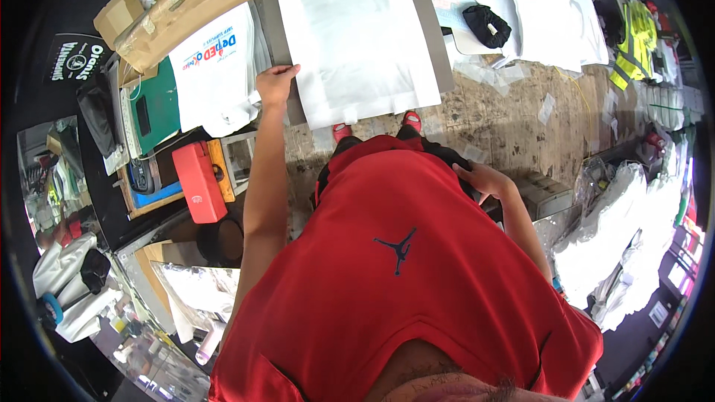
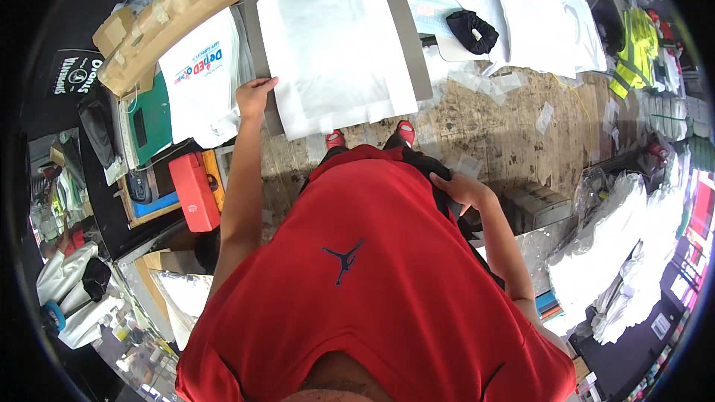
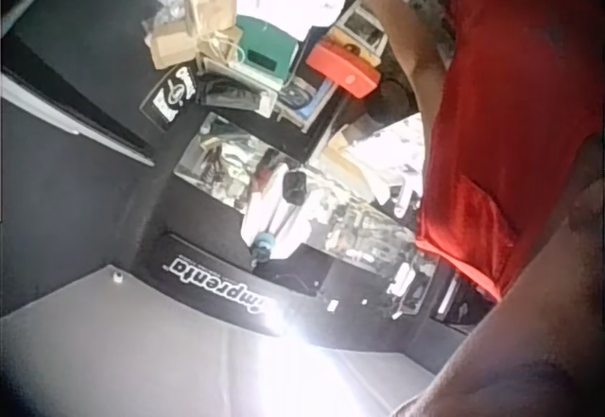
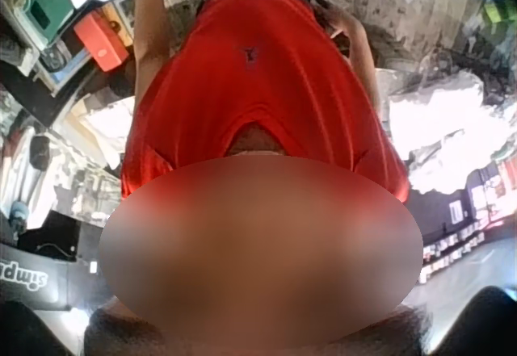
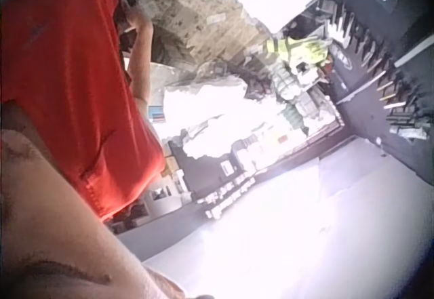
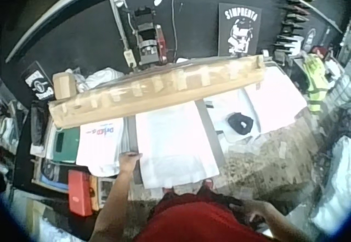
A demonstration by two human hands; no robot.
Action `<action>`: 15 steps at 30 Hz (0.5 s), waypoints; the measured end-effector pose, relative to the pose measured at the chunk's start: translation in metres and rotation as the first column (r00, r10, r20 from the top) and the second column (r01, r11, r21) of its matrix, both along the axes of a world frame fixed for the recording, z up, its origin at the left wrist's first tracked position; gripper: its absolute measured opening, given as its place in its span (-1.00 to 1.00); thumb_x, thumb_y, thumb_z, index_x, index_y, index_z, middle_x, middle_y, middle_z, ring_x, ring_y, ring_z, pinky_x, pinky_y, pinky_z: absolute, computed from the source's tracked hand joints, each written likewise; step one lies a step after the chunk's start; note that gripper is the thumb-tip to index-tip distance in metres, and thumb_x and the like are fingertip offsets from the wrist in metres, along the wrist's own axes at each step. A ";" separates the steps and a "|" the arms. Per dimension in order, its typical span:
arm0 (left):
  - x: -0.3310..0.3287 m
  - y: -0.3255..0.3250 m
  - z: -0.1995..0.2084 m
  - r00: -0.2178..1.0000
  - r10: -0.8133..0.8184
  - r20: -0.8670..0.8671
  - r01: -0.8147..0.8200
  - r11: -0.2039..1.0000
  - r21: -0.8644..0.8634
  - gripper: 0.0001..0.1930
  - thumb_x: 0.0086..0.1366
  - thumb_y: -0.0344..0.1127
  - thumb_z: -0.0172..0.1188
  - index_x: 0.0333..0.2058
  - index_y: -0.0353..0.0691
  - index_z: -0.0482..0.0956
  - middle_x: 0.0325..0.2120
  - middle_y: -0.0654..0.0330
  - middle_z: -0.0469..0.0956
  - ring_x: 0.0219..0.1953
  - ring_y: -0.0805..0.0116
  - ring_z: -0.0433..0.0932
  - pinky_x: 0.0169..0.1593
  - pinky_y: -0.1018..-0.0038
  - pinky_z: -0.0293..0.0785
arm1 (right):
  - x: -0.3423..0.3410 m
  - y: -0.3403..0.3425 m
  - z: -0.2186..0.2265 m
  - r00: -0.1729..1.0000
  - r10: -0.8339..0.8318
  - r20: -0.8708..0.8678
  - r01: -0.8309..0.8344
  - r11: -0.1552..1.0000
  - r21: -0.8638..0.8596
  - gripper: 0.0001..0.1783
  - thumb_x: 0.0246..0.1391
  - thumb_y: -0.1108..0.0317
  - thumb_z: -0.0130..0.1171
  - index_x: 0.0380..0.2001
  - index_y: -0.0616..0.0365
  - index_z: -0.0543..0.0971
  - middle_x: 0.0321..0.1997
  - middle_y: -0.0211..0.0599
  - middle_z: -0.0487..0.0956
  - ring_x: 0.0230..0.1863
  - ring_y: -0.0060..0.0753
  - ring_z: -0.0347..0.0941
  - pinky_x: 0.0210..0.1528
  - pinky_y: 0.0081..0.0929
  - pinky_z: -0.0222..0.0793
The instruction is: The person prepares and prints a design on white bags using a heat press machine and a screen. The person aligns a bag on the heat press, places a design sheet on it, and operates the machine to transfer the design, repeating the process for multiple bags.
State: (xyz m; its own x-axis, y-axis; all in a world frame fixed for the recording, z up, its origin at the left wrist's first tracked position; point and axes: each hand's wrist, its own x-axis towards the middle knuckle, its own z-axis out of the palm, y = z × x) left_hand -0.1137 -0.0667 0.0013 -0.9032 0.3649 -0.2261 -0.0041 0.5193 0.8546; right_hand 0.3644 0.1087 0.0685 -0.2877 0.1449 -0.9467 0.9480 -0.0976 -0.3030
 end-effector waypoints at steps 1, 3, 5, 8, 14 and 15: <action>0.000 0.000 0.000 1.000 0.001 -0.001 -0.001 1.000 0.000 -0.72 0.00 -0.31 0.56 -0.36 -0.39 0.75 -0.51 0.19 0.68 -0.49 0.45 0.54 -0.33 0.50 0.47 | 0.000 0.000 -0.002 1.000 0.001 -0.001 -0.001 1.000 0.000 -0.04 0.20 -0.39 0.02 0.28 0.32 0.32 0.10 0.08 0.55 -0.09 -0.04 0.66 -0.43 -0.14 0.73; 0.000 0.000 -0.002 1.000 0.007 0.006 -0.007 1.000 0.015 -0.71 0.00 -0.31 0.56 -0.36 -0.40 0.75 -0.51 0.19 0.68 -0.48 0.45 0.54 -0.33 0.49 0.47 | 0.001 0.002 -0.007 1.000 0.022 0.010 -0.022 0.999 0.031 -0.02 0.19 -0.39 0.03 0.27 0.35 0.31 0.09 0.09 0.56 -0.10 -0.03 0.66 -0.42 -0.14 0.73; 0.001 0.000 -0.003 1.000 0.010 0.003 -0.010 0.999 0.030 -0.71 0.00 -0.31 0.56 -0.36 -0.40 0.74 -0.51 0.18 0.68 -0.48 0.44 0.54 -0.33 0.49 0.47 | 0.002 0.004 -0.008 0.999 0.035 0.005 -0.035 0.999 0.025 -0.03 0.20 -0.39 0.03 0.27 0.36 0.31 0.08 0.08 0.56 -0.11 -0.01 0.66 -0.42 -0.16 0.73; 0.002 0.001 -0.003 1.000 0.021 -0.004 -0.021 0.999 0.049 -0.70 0.00 -0.31 0.56 -0.36 -0.42 0.74 -0.50 0.18 0.67 -0.48 0.44 0.54 -0.33 0.49 0.47 | 0.003 0.014 -0.014 0.997 0.080 0.002 -0.080 0.997 0.003 -0.03 0.21 -0.38 0.02 0.27 0.36 0.29 0.08 0.12 0.55 -0.12 -0.02 0.66 -0.43 -0.19 0.72; 0.005 -0.003 -0.003 0.996 0.020 -0.089 -0.020 1.000 -0.001 -0.70 0.01 -0.32 0.54 -0.38 -0.44 0.73 -0.53 0.16 0.66 -0.48 0.42 0.54 -0.34 0.47 0.44 | -0.008 0.084 -0.031 0.953 0.301 0.035 -0.300 0.919 0.256 -0.15 0.20 -0.27 0.13 0.27 0.24 0.37 0.03 0.18 0.59 -0.08 0.02 0.65 -0.21 -0.22 0.60; 0.007 -0.001 0.000 0.997 0.024 -0.075 -0.024 1.000 0.006 -0.70 0.01 -0.31 0.54 -0.39 -0.44 0.73 -0.54 0.16 0.66 -0.49 0.42 0.54 -0.34 0.48 0.44 | -0.014 0.099 -0.031 0.929 0.371 -0.006 -0.315 0.797 0.515 -0.24 0.17 -0.19 0.21 0.23 0.18 0.48 -0.02 0.15 0.64 -0.06 0.08 0.63 -0.02 -0.21 0.56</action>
